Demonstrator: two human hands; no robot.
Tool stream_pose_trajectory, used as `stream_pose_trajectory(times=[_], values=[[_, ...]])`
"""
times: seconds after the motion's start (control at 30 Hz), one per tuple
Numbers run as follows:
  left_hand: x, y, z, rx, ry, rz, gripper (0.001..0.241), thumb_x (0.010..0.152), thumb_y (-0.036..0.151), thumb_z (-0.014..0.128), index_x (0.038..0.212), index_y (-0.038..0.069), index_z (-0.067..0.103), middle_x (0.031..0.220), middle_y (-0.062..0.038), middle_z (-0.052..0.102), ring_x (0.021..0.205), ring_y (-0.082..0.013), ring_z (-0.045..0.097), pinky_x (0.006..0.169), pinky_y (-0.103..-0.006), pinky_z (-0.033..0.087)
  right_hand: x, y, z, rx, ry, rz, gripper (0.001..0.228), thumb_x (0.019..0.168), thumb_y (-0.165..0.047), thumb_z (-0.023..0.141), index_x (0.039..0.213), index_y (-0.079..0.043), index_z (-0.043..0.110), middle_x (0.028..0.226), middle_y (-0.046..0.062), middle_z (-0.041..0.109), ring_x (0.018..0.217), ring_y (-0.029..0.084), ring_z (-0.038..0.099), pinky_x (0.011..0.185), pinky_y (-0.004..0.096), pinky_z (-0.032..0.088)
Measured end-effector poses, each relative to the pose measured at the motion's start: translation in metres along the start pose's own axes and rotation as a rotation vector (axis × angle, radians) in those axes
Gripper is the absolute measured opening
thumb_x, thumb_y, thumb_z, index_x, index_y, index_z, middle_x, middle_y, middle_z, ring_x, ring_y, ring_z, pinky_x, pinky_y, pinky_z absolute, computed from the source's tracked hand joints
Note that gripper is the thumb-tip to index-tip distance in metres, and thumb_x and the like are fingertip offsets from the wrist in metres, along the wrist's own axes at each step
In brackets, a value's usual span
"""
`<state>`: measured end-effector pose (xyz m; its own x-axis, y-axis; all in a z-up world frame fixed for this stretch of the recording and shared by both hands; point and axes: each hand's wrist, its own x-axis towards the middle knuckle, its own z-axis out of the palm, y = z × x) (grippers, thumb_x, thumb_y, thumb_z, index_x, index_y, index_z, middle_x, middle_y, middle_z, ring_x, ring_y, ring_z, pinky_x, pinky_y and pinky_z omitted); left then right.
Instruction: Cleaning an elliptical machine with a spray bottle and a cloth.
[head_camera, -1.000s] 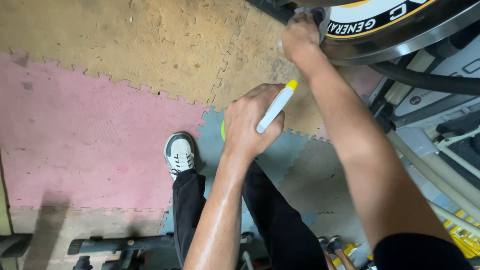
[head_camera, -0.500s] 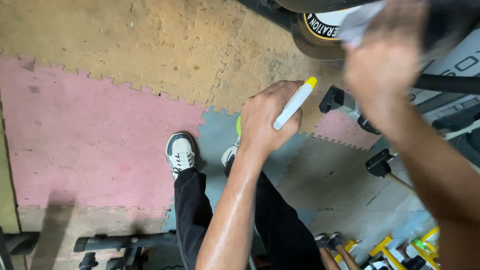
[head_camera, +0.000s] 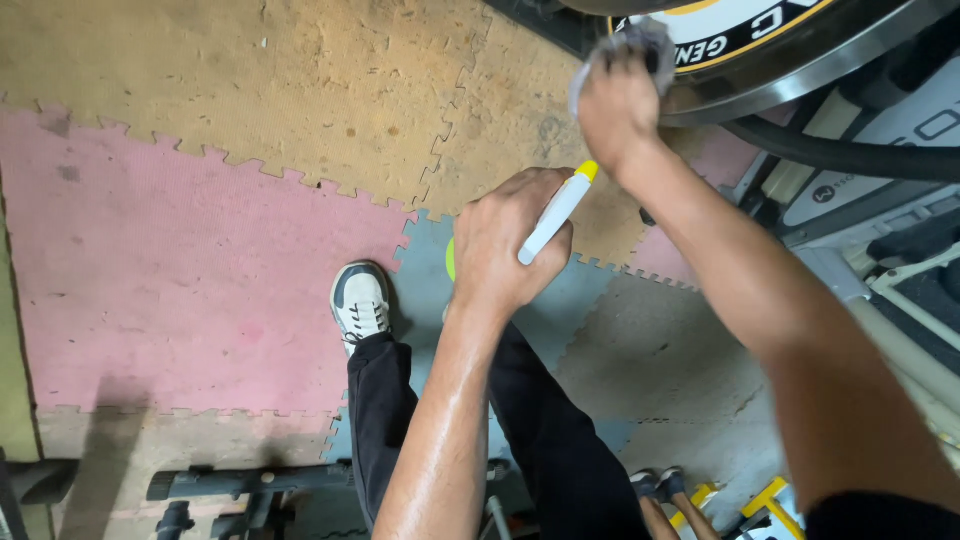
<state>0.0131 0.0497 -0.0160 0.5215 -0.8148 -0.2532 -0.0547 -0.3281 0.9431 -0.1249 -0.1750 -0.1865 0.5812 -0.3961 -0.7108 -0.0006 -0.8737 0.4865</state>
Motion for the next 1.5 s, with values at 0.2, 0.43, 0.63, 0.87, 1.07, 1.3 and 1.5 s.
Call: stream_pose_trajectory(times=[0.2,0.43,0.63,0.87,1.07,1.3,1.5], values=[[0.003,0.021,0.012,-0.016,-0.014,-0.007,0.037,0.077,0.013,0.063,0.112,0.014,0.073,0.109,-0.005,0.076,0.092,-0.0315,0.073,0.078,-0.0413,0.059,-0.179,0.111,-0.086,-0.093,0.538,0.084,0.03,0.097,-0.035,0.074,0.12,-0.016,0.071,0.146,0.005,0.051,0.147,0.022,0.04,0.127,0.06,0.012],[0.008,0.02,0.035,-0.021,-0.048,0.015,0.036,0.078,0.01,0.06,0.111,0.015,0.074,0.111,-0.004,0.076,0.094,-0.0305,0.073,0.08,-0.0395,0.06,-0.136,0.103,0.079,0.798,0.696,0.417,0.061,0.112,-0.024,0.052,0.17,-0.018,0.036,0.168,0.018,0.018,0.163,0.035,0.023,0.131,0.04,0.025],[0.009,-0.003,0.047,-0.042,-0.057,0.033,0.039,0.078,0.01,0.061,0.115,0.013,0.072,0.115,-0.006,0.075,0.099,-0.0313,0.073,0.084,-0.0399,0.059,-0.041,-0.004,0.091,2.662,1.724,0.492,0.085,0.109,-0.055,0.044,0.172,-0.014,0.004,0.178,0.014,0.012,0.166,0.034,0.017,0.136,0.047,0.014],[0.013,-0.021,0.06,0.045,-0.084,-0.021,0.038,0.075,0.011,0.061,0.112,0.012,0.072,0.11,-0.009,0.075,0.097,-0.0347,0.071,0.082,-0.0412,0.058,0.027,-0.072,0.154,3.132,1.161,0.384,0.039,0.108,-0.03,0.047,0.136,-0.003,0.053,0.133,0.009,0.059,0.125,0.024,0.054,0.113,0.043,0.04],[0.011,-0.011,0.065,0.011,-0.038,0.0,0.038,0.075,0.011,0.061,0.112,0.011,0.072,0.109,-0.011,0.074,0.097,-0.0358,0.071,0.083,-0.0426,0.058,-0.097,-0.009,0.053,3.041,0.586,0.427,0.035,0.106,-0.023,0.044,0.132,-0.002,0.054,0.127,0.01,0.065,0.118,0.023,0.063,0.106,0.042,0.053],[0.01,-0.002,0.056,0.027,-0.049,-0.042,0.035,0.077,0.012,0.061,0.11,0.013,0.073,0.105,-0.009,0.075,0.097,-0.0346,0.071,0.082,-0.0433,0.058,-0.222,0.054,-0.105,1.053,0.945,0.396,0.03,0.099,-0.01,0.067,0.125,0.005,0.067,0.128,0.022,0.064,0.126,0.033,0.059,0.113,0.047,0.045],[0.011,-0.013,0.045,0.027,-0.014,-0.105,0.037,0.074,0.013,0.06,0.109,0.012,0.072,0.105,-0.01,0.075,0.092,-0.0366,0.07,0.077,-0.0446,0.057,-0.097,0.035,-0.028,0.133,0.427,0.237,0.042,0.099,-0.015,0.053,0.132,0.006,0.065,0.149,0.03,0.053,0.144,0.045,0.045,0.13,0.056,0.019]])
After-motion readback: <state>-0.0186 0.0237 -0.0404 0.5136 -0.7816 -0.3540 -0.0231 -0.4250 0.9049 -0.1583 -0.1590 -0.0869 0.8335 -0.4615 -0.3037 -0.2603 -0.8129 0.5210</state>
